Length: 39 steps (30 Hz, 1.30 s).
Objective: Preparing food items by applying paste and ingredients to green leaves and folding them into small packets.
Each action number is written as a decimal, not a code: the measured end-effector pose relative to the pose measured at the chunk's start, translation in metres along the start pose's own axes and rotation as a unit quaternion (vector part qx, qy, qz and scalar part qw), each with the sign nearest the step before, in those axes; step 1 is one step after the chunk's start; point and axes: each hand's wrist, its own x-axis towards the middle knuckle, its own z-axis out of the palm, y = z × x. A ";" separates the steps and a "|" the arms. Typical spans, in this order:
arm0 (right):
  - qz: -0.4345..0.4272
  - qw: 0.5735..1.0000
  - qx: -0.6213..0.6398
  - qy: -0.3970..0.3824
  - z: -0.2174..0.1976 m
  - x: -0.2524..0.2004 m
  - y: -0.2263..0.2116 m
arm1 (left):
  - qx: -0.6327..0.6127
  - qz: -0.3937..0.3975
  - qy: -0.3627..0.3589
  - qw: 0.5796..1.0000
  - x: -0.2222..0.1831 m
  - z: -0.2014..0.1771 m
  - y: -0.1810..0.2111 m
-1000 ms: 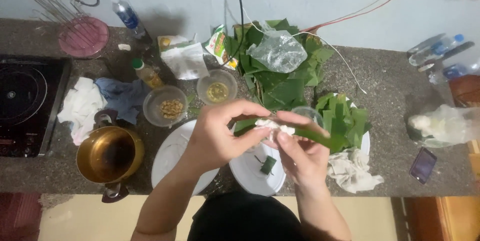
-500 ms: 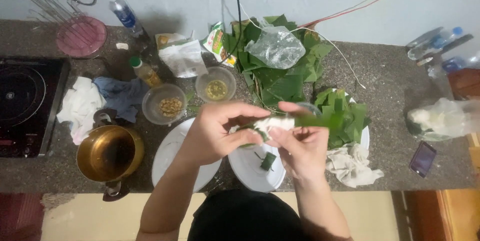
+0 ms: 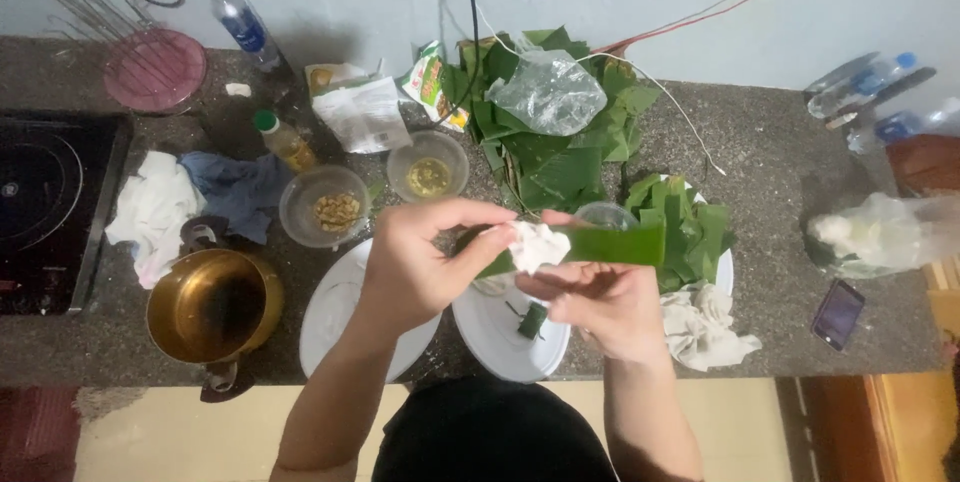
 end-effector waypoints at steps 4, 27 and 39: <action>0.016 1.000 0.016 0.010 -0.004 -0.002 0.005 | 0.014 0.026 0.011 1.000 0.001 0.000 0.004; -0.153 0.965 0.188 0.104 0.024 0.012 -0.056 | 0.109 0.214 0.152 0.959 0.031 0.054 0.041; -0.050 0.965 0.257 0.016 -0.019 0.010 -0.023 | 0.134 0.288 -0.061 0.946 0.039 0.020 0.001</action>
